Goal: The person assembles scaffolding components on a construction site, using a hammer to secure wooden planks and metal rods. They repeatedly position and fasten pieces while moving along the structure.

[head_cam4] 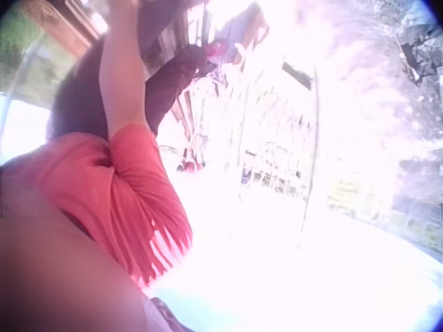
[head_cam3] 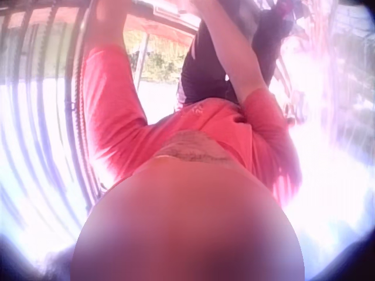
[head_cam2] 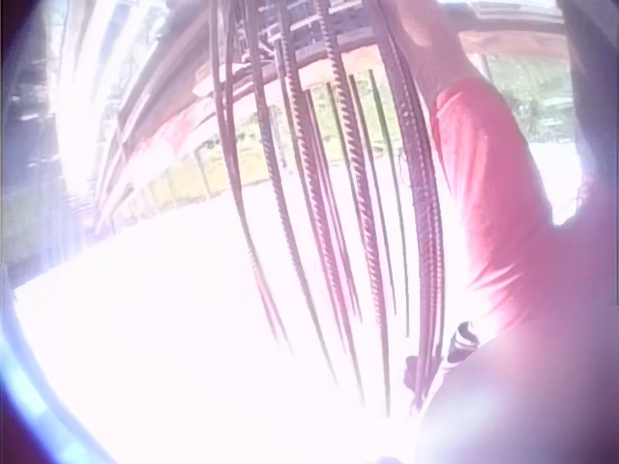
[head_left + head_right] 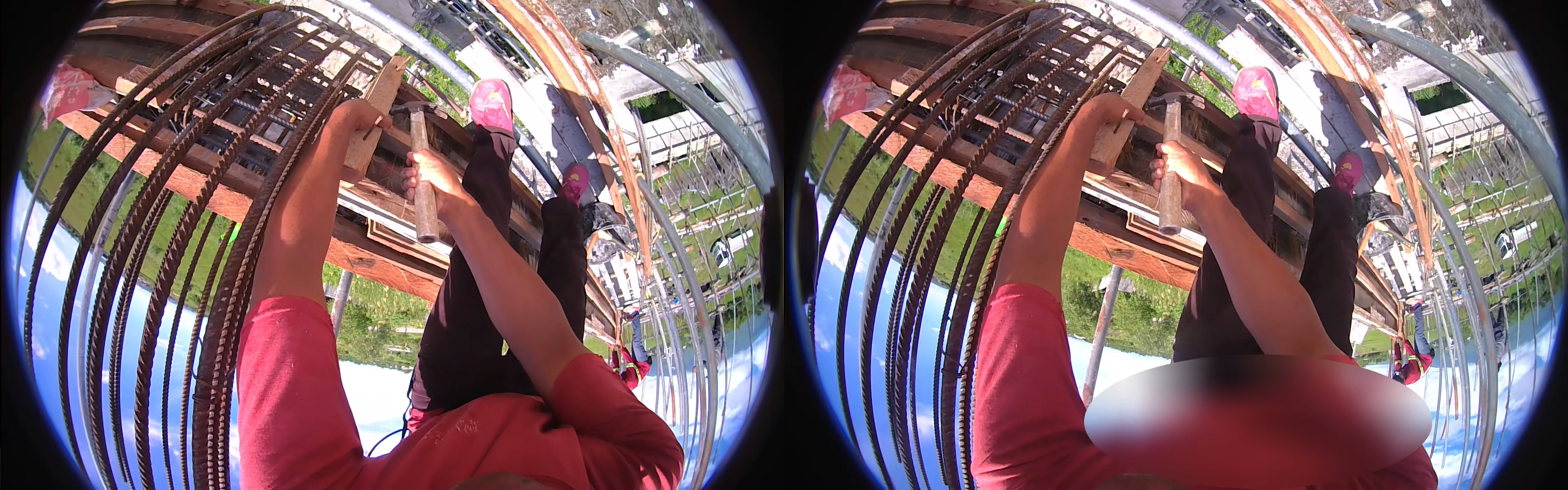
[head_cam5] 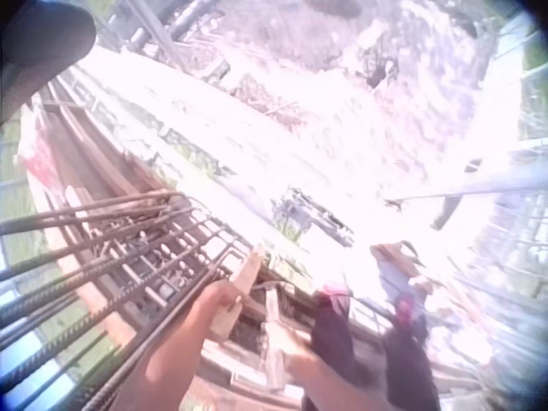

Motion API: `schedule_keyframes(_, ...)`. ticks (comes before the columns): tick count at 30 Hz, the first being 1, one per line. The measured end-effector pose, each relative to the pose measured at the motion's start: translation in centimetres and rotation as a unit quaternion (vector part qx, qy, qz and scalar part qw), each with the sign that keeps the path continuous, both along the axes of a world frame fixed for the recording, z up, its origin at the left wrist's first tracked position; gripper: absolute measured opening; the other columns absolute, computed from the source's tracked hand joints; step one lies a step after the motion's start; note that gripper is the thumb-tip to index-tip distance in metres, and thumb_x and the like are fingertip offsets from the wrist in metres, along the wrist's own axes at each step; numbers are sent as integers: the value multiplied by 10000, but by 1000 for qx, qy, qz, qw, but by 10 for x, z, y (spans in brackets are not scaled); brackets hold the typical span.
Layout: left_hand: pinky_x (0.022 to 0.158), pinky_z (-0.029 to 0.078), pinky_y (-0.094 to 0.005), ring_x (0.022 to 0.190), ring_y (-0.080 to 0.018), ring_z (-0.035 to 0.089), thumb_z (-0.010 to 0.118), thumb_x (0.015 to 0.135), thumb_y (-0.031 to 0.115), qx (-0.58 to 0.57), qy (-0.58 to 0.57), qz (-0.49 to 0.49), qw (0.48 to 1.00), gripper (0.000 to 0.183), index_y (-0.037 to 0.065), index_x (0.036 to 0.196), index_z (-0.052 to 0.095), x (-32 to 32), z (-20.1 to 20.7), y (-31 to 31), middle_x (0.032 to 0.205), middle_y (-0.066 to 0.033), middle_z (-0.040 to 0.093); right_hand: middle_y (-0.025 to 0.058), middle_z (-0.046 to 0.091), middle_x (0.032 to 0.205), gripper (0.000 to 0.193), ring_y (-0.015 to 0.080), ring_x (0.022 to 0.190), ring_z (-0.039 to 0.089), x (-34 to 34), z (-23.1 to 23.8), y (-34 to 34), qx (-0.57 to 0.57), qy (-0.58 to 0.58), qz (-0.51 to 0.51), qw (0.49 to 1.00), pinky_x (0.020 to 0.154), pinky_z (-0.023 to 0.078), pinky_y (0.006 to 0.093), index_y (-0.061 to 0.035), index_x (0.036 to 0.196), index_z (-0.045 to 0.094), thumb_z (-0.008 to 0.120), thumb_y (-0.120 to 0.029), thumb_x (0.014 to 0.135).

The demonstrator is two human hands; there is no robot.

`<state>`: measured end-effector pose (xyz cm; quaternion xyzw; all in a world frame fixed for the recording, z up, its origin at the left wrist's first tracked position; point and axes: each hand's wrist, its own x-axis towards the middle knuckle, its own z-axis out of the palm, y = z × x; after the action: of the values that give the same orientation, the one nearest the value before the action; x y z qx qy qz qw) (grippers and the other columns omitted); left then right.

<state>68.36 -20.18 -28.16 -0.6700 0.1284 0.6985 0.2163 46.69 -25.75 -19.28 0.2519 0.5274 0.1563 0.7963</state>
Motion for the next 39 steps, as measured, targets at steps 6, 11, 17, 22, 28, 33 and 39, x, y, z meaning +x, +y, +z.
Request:
schedule_keyframes(6, 843, 525, -428, 957, -294, 658, 812, 628, 538, 0, 22, -2, 1000, 694, 32, 1096, 740, 5, 9, -8, 1086, -195, 701, -9, 517, 685, 170, 113, 566, 528, -7, -1, -10, -42, -6, 53, 998, 499, 475, 290, -134, 955, 506, 625, -254, 938)
schedule_keyframes(11, 894, 508, -435, 1039, -303, 643, 817, 657, 521, 18, 40, 66, 997, 690, 37, 1140, 727, 9, 17, -9, 1157, -184, 689, -9, 529, 685, 242, 121, 545, 548, -23, 40, -43, -141, 32, 243, 959, 470, 486, 303, -138, 997, 482, 656, -289, 923)
schedule_keyframes(17, 911, 498, -431, 1041, -313, 643, 821, 685, 492, -29, 31, 82, 996, 653, 35, 1143, 728, 7, 10, 3, 1174, -184, 686, 25, 535, 674, 261, 130, 477, 539, -46, 114, -86, -266, -11, 345, 900, 452, 475, 287, -80, 1095, 488, 601, -269, 956)
schedule_keyframes(22, 904, 498, -412, 1023, -306, 651, 828, 682, 477, -42, 27, 94, 994, 625, 29, 1108, 742, 8, 8, 9, 1149, -184, 690, 50, 569, 699, 268, 123, 501, 577, -42, 137, -88, -347, -105, 371, 855, 481, 482, 286, -14, 1121, 479, 583, -196, 954)
schedule_keyframes(28, 776, 511, -384, 855, -233, 653, 835, 718, 437, -22, 37, 146, 988, 568, -3, 1064, 740, 10, -1, 19, 1030, -146, 706, 82, 570, 702, 297, 150, 541, 602, -31, 139, -81, -364, -116, 436, 815, 505, 488, 326, 6, 1072, 487, 608, -225, 928)
schedule_keyframes(33, 848, 520, -479, 976, -318, 663, 820, 724, 527, 3, 55, 147, 988, 721, 5, 1198, 670, 10, -14, 27, 1148, -196, 670, 89, 569, 703, 303, 157, 530, 603, -28, 140, -79, -373, -119, 413, 822, 498, 494, 330, 16, 1060, 481, 598, -235, 936)
schedule_keyframes(39, 828, 527, -460, 924, -291, 667, 778, 791, 486, 15, 64, 250, 966, 602, 76, 1217, 666, 9, -8, 28, 1103, -158, 675, 88, 563, 698, 350, 154, 490, 591, -18, 147, -77, -375, -124, 393, 830, 471, 501, 321, 33, 1058, 480, 598, -277, 946)
